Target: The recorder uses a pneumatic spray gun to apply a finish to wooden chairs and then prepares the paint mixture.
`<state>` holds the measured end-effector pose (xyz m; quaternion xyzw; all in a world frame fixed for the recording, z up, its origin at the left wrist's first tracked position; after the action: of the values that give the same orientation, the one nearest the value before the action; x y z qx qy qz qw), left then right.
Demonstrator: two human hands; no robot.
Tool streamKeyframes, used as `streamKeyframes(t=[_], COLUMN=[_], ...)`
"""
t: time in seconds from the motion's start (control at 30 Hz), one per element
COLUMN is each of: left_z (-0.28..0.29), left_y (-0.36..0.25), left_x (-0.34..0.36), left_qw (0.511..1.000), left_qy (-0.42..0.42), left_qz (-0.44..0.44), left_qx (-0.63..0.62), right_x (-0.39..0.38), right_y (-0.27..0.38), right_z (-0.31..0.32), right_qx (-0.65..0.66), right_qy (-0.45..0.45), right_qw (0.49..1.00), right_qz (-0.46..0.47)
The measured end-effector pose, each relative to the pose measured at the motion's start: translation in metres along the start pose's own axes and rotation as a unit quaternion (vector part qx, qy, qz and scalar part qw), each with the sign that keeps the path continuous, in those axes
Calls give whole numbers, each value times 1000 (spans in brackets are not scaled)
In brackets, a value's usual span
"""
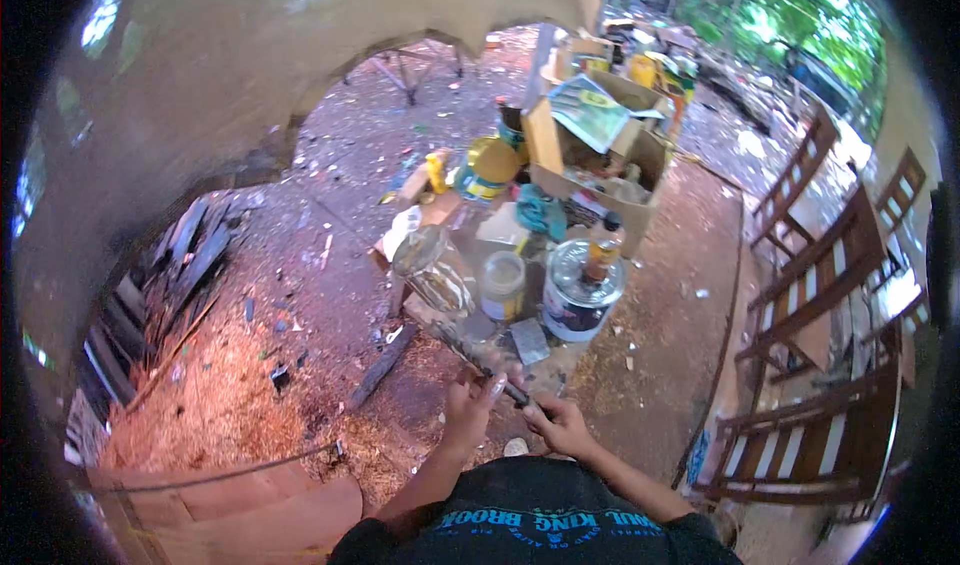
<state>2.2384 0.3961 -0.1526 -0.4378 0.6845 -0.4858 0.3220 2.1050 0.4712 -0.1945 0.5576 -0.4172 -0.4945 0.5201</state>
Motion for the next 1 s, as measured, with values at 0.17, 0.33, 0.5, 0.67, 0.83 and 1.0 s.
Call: streamKeyframes(t=[0.17,0.33,0.5,0.67,0.83,1.0], left_z=[-5,14,9,21,9,3], left_y=[-26,-6,-8,24,-1,21], left_x=[12,0,-4,-2,-15,-6], left_qw=[970,961,997,997,992,995], left_qy=[189,195,61,8,-120,-80], left_qz=[-94,-83,-40,-75,-17,-14], left_qx=[-121,-177,-32,-22,-41,-56], right_x=[1,3,-6,-7,-5,-18], right_y=[-1,4,1,9,13,15], right_z=[-17,-37,-33,-24,-22,-10], right_qx=[22,48,54,-81,-113,-100], right_qy=[81,168,123,37,85,75], right_qw=[996,984,990,987,986,987], right_qz=[22,-32,-42,134,87,99])
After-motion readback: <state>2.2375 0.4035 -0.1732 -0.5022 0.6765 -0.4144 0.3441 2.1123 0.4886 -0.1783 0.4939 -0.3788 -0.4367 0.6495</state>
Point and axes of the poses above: each hand's wrist, its own x-axis towards the middle knuckle, its own z-axis out of the back of the hand, y = z × x, the point moved 8 cm from there along x, towards the middle knuckle, and after that the axes turned 10 degrees about y, right-handed, at the moved point
